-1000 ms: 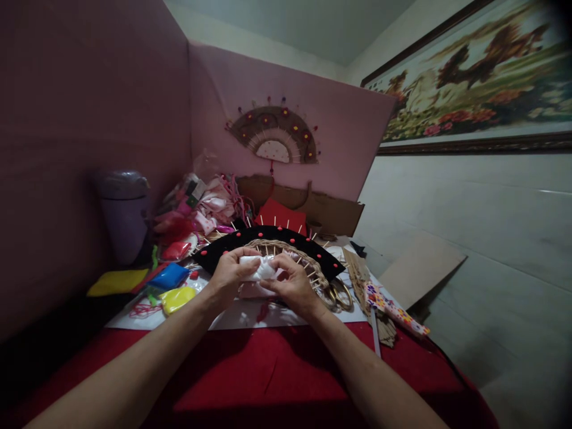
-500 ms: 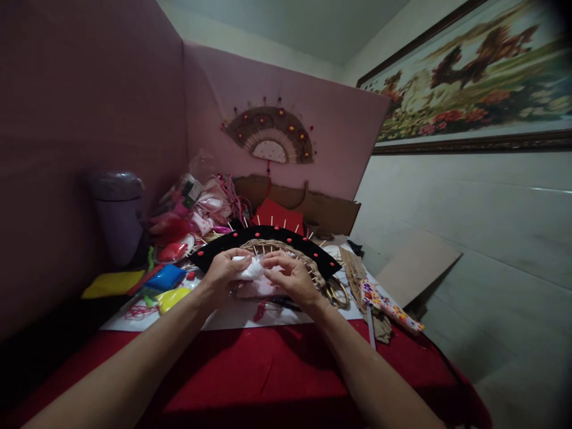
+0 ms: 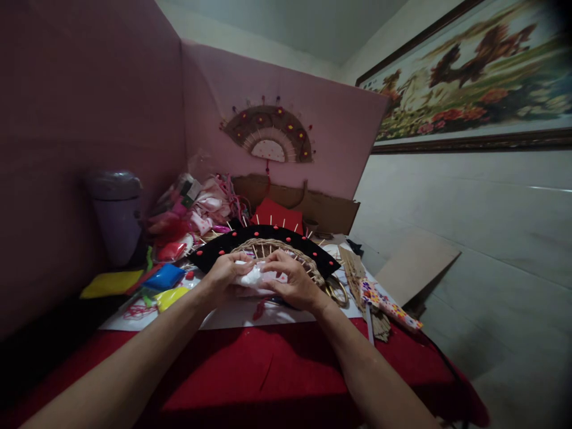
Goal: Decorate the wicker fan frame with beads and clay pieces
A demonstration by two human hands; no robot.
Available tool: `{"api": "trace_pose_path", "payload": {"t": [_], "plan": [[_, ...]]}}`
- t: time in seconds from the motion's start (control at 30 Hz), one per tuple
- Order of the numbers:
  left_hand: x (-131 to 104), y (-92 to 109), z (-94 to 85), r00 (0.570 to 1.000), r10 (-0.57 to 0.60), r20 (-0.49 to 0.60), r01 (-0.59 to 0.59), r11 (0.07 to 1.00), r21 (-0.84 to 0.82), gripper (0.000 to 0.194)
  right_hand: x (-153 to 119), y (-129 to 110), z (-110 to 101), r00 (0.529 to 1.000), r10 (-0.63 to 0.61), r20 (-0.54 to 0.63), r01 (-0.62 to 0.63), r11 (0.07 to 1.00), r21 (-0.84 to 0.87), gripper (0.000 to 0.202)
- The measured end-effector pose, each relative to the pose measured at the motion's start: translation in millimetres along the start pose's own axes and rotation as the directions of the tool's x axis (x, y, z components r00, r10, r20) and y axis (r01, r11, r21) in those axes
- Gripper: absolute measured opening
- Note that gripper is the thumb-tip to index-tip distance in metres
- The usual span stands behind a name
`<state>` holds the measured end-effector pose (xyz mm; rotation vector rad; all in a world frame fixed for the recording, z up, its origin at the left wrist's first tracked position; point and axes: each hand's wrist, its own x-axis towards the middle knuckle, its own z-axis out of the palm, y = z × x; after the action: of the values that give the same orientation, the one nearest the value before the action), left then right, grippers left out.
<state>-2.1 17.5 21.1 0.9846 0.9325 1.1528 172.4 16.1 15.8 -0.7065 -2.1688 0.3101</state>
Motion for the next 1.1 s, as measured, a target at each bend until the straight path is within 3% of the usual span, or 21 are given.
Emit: {"api": "trace_pose_path", "payload": {"t": [0.2,0.33,0.43,0.5,0.6,0.67,0.77,0.9,1.0,1.1], "plan": [[1,-2,0.3,0.999,-0.029,-0.037,0.028,0.999,-0.019,0.021,-5,0,5,1.000,-0.006,0.029,0.011,0.982,-0.187,0.024],[4,-8,-0.8,0.999,0.005,-0.038,-0.004,1.000,0.023,0.025,-7,-4,8,1.000,0.027,-0.007,-0.028,0.981,-0.190,0.020],[4,-11,-0.3,1.000,0.001,-0.006,-0.001,0.999,0.052,0.032,-6,-4,9,0.996,0.088,-0.012,-0.088,0.994,-0.066,0.015],[4,-11,-0.4,0.999,0.046,0.026,-0.047,0.997,0.061,0.035,-4,-3,11,0.981,0.194,-0.018,-0.192,0.978,0.085,0.015],[5,-9,-1.6,0.975,0.188,0.120,-0.200,0.976,0.092,0.042,-1,1,12,0.925,0.379,-0.012,-0.351,0.868,0.351,0.017],[5,-7,-2.3,0.953,0.241,0.184,-0.267,0.954,0.136,0.045,0,2,11,0.895,0.446,0.002,-0.392,0.784,0.482,0.021],[4,-5,-2.3,0.943,0.274,0.191,-0.307,0.936,0.172,0.046,2,2,8,0.892,0.453,-0.008,-0.371,0.740,0.562,0.027],[2,-4,-2.4,0.934,0.315,0.169,-0.339,0.929,0.146,0.039,3,1,7,0.893,0.422,-0.155,-0.276,0.787,0.553,0.026],[2,-3,-4.0,0.935,0.265,0.236,-0.298,0.947,0.119,0.042,2,-1,8,0.883,0.406,-0.236,-0.225,0.808,0.545,0.027],[2,-2,-5.9,0.935,0.199,0.295,-0.230,0.970,0.076,0.044,2,-3,7,0.884,0.405,-0.231,-0.205,0.782,0.588,0.024]]}}
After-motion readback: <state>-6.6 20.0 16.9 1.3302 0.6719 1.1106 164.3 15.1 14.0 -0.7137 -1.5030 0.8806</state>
